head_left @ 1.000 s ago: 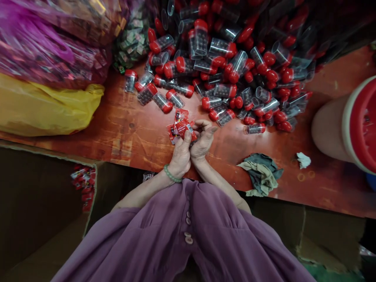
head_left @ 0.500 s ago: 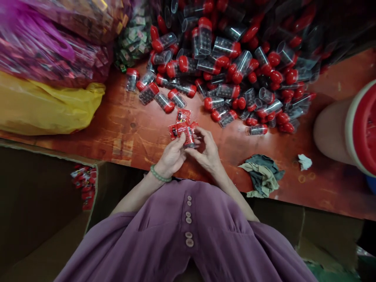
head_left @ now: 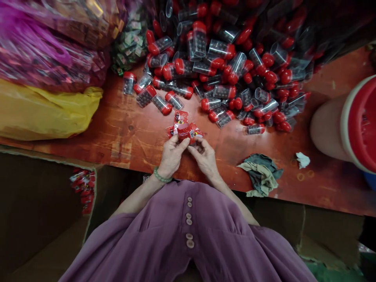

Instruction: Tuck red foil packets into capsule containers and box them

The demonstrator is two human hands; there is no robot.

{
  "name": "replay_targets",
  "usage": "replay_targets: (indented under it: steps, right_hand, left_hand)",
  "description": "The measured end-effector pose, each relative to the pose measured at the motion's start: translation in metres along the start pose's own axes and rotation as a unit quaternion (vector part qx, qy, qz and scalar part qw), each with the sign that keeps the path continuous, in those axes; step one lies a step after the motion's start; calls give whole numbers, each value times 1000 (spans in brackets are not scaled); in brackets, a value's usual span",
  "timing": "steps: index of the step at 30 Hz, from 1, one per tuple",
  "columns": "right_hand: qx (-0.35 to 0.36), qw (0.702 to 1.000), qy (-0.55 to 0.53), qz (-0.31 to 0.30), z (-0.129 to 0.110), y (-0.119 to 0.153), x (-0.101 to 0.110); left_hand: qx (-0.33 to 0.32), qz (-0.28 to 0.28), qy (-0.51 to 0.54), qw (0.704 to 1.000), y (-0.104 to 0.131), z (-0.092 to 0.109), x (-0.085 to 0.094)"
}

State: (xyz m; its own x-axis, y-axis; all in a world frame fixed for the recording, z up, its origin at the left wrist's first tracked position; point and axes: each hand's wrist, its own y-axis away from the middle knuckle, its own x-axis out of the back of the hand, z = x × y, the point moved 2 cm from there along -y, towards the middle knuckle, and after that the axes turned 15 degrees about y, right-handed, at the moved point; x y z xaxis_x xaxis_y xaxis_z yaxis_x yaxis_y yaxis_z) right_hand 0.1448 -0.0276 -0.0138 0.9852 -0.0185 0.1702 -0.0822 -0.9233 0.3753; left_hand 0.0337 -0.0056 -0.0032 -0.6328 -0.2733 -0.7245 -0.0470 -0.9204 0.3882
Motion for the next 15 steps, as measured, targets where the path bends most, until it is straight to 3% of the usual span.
replay_targets:
  steps: [5,10,15]
  right_hand:
    - [2,998,-41,-51,-8,1,0]
    - [28,998,-23,-45,-12,2,2]
    - [-1,994,-111,-20,-3,1,-10]
  left_hand:
    - [10,-1,-57,998,-1,6,3]
    - [-40,-21,-161,986,-3,11,10]
    - [-5,-18,-147,989,-2,1,9]
